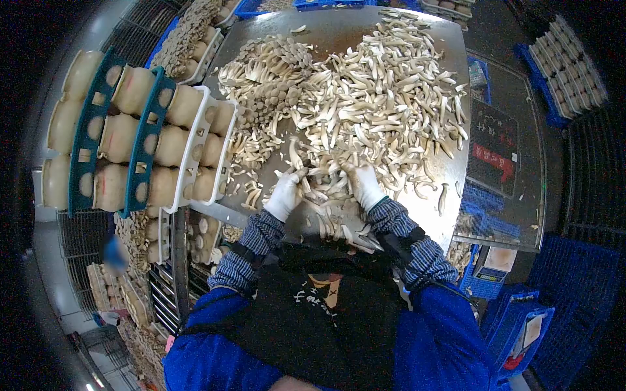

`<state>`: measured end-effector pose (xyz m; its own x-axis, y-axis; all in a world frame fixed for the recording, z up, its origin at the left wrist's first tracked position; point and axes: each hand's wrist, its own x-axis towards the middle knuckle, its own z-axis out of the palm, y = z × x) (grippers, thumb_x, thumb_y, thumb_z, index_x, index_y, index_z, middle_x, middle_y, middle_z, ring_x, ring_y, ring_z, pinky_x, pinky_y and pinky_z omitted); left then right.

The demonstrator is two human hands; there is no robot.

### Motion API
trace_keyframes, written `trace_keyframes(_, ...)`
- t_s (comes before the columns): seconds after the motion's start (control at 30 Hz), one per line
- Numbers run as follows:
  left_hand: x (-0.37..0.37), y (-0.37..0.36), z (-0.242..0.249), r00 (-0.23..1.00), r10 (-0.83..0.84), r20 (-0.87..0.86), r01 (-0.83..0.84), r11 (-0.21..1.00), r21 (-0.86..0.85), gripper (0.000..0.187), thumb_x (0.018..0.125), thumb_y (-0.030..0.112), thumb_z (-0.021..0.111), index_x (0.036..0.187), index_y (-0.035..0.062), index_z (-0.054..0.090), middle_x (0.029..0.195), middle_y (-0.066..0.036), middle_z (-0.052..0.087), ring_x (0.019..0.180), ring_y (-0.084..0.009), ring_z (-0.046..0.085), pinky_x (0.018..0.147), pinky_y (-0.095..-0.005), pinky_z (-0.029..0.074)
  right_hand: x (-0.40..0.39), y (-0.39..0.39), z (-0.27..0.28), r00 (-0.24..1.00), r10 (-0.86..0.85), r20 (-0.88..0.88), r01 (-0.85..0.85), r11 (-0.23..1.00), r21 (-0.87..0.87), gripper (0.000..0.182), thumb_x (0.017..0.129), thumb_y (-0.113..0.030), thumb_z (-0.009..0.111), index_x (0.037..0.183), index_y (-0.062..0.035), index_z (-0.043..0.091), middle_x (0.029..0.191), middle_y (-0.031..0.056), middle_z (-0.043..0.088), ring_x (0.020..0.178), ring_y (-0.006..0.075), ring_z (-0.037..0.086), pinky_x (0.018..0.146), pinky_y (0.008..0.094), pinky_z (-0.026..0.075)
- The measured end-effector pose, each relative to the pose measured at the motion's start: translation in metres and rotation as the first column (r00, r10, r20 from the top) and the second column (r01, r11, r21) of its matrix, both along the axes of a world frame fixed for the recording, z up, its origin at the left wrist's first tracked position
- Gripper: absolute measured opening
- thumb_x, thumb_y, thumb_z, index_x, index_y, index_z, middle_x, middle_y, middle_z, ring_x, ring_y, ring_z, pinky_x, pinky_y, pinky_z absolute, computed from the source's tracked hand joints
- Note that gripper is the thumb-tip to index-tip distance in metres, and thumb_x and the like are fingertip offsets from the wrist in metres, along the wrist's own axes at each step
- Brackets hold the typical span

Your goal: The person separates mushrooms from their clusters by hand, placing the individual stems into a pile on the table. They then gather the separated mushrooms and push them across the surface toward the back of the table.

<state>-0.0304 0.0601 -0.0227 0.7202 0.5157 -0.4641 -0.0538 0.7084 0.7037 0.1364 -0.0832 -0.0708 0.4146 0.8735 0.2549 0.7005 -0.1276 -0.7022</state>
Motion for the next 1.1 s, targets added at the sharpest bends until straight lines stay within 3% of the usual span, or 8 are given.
trace_keyframes(0.07,-0.007,0.005,-0.007,1.0,0.002,-0.03,-0.003,1.0,-0.029,0.041,0.091,-0.005,0.048,0.131,-0.0036,0.043,0.118,-0.016,0.06,0.096,-0.0219,0.065,0.07,-0.0278,0.055,0.0,0.002,0.012,0.112,-0.241,-0.964,0.337,0.922,-0.191,0.023,0.091,-0.02,0.058,0.092,0.003,0.063,0.071,0.0081,0.063,0.062,0.018,0.06,0.058,0.0307,0.049)
trace_keyframes(0.13,-0.014,0.012,-0.023,0.999,0.013,0.029,-0.013,1.0,-0.008,0.034,0.093,-0.002,0.048,0.127,-0.0009,0.048,0.109,-0.012,0.062,0.083,-0.0189,0.066,0.065,-0.0242,0.056,0.007,-0.004,-0.005,0.162,-0.193,-0.968,0.375,0.919,-0.12,0.023,0.092,-0.019,0.058,0.093,0.0026,0.062,0.069,0.0149,0.062,0.062,0.0225,0.061,0.056,0.0333,0.049)
trace_keyframes(0.2,-0.01,0.007,-0.016,0.999,0.03,-0.036,-0.03,0.999,0.013,0.031,0.094,0.002,0.046,0.125,-0.0007,0.051,0.106,-0.011,0.063,0.076,-0.017,0.063,0.061,-0.0235,0.053,0.015,-0.01,-0.026,0.963,-0.263,-0.064,0.262,0.965,-0.028,0.023,0.093,-0.02,0.057,0.096,0.002,0.062,0.073,0.0207,0.063,0.067,0.0279,0.062,0.061,0.0362,0.05)
trace_keyframes(0.23,-0.007,0.003,-0.011,0.994,0.048,-0.1,-0.045,0.998,0.036,0.029,0.096,0.006,0.045,0.123,-0.0004,0.054,0.103,-0.01,0.064,0.07,-0.0152,0.061,0.057,-0.0228,0.051,0.011,-0.004,-0.02,0.613,-0.413,-0.673,0.469,0.876,-0.11,0.02,0.093,-0.017,0.057,0.099,0.0015,0.063,0.08,0.0208,0.065,0.075,0.0307,0.063,0.068,0.0385,0.05)
trace_keyframes(0.57,0.009,-0.024,-0.012,0.97,0.056,-0.238,0.077,0.855,0.513,0.027,0.097,0.015,0.042,0.108,-0.0025,0.06,0.095,-0.011,0.067,0.083,-0.0148,0.06,0.074,-0.0278,0.049,-0.016,-0.04,-0.019,0.969,-0.079,-0.233,0.096,0.993,0.064,0.036,0.092,-0.026,0.062,0.116,0.0009,0.059,0.109,0.015,0.065,0.101,0.0226,0.061,0.09,0.029,0.048)
trace_keyframes(0.6,0.019,-0.027,-0.033,0.966,-0.021,-0.258,0.14,0.881,0.452,0.029,0.097,0.014,0.047,0.117,-0.0034,0.056,0.101,-0.012,0.066,0.085,-0.0152,0.061,0.076,-0.0272,0.05,-0.051,-0.034,0.023,0.645,-0.05,-0.763,-0.018,0.997,-0.081,0.032,0.091,-0.021,0.063,0.114,0.0012,0.06,0.105,0.0132,0.064,0.096,0.0208,0.061,0.088,0.0283,0.048)
trace_keyframes(0.77,0.036,-0.051,0.001,0.978,-0.203,-0.056,0.203,0.837,0.509,0.036,0.098,0.009,0.047,0.133,-0.002,0.046,0.119,-0.013,0.061,0.094,-0.0158,0.063,0.08,-0.0257,0.052,-0.061,-0.037,0.005,0.109,0.008,-0.994,0.225,0.974,0.033,0.025,0.089,-0.013,0.061,0.11,0.0021,0.06,0.099,0.0082,0.064,0.092,0.0149,0.059,0.081,0.0273,0.048)
trace_keyframes(1.1,-0.007,-0.005,-0.077,0.89,0.007,-0.456,0.38,0.542,0.75,0.035,0.09,-0.001,0.056,0.125,-0.0045,0.054,0.113,-0.009,0.063,0.103,-0.0149,0.059,0.092,-0.0252,0.045,-0.018,-0.175,-0.026,0.492,-0.577,-0.652,0.551,0.786,-0.279,0.029,0.092,-0.026,0.065,0.101,0.0015,0.068,0.079,0.0105,0.067,0.074,0.0153,0.06,0.07,0.0283,0.048)
